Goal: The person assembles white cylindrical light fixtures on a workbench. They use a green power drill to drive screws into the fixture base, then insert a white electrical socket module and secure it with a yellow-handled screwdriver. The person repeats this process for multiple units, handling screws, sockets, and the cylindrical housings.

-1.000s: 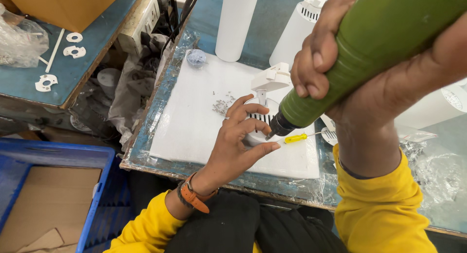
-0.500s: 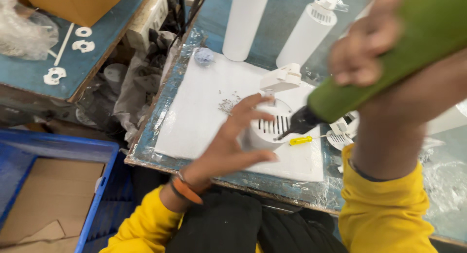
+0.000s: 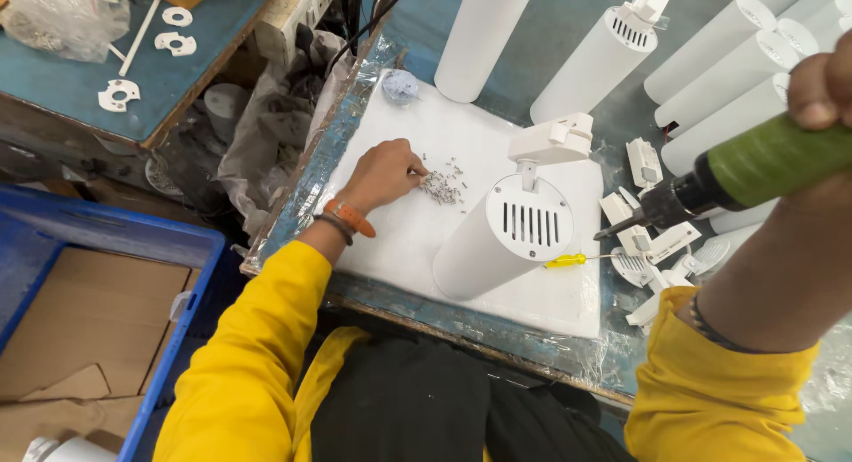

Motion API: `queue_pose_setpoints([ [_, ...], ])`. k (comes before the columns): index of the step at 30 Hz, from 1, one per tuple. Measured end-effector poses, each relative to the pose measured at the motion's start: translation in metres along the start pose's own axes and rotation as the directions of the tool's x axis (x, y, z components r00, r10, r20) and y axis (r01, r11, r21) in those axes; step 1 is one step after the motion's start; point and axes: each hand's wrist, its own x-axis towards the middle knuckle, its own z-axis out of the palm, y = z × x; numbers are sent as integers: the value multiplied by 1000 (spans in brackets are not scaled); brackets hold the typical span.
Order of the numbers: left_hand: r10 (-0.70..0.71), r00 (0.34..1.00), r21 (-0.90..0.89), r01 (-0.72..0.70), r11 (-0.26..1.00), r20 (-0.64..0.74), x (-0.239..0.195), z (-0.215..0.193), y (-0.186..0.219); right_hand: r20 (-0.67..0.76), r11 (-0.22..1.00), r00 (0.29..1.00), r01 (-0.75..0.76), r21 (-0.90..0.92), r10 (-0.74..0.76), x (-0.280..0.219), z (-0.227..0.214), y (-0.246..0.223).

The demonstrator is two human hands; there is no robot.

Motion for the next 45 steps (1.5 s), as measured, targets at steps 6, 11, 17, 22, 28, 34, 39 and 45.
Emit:
queue_pose_setpoints([
  [6, 70, 964, -137, -108, 985, -255, -20, -23, 28, 16, 999, 999, 46, 12, -46, -3, 6, -10],
  [11, 267, 817, -258, -443, 859, -511, -32, -75, 104, -13, 984, 987, 160, 77, -160, -4, 7, -21],
  [17, 518, 822, -202, -563, 801, -237, -33, -82, 207, -40, 936, 960, 280, 214, -278, -2, 15, -24],
  [22, 445, 871, -150, -478, 866, -210, -28, -80, 221, -26, 891, 937, 340, 301, -349, -1, 24, -19],
  [28, 409, 892, -187, -442, 877, -190, -29, -74, 218, 12, 907, 931, 352, 232, -365, 2, 30, -16],
  [34, 350, 919, -175, -381, 908, -181, -28, -70, 220, -18, 929, 930, 368, 30, -367, 0, 41, -13],
  [39, 377, 906, -32, -389, 920, -191, -34, -69, 224, -45, 917, 923, 385, 104, -382, 13, 56, -4],
  [45, 342, 918, -23, -353, 935, -199, -43, -62, 224, -105, 932, 941, 333, 141, -320, 14, 63, 3],
])
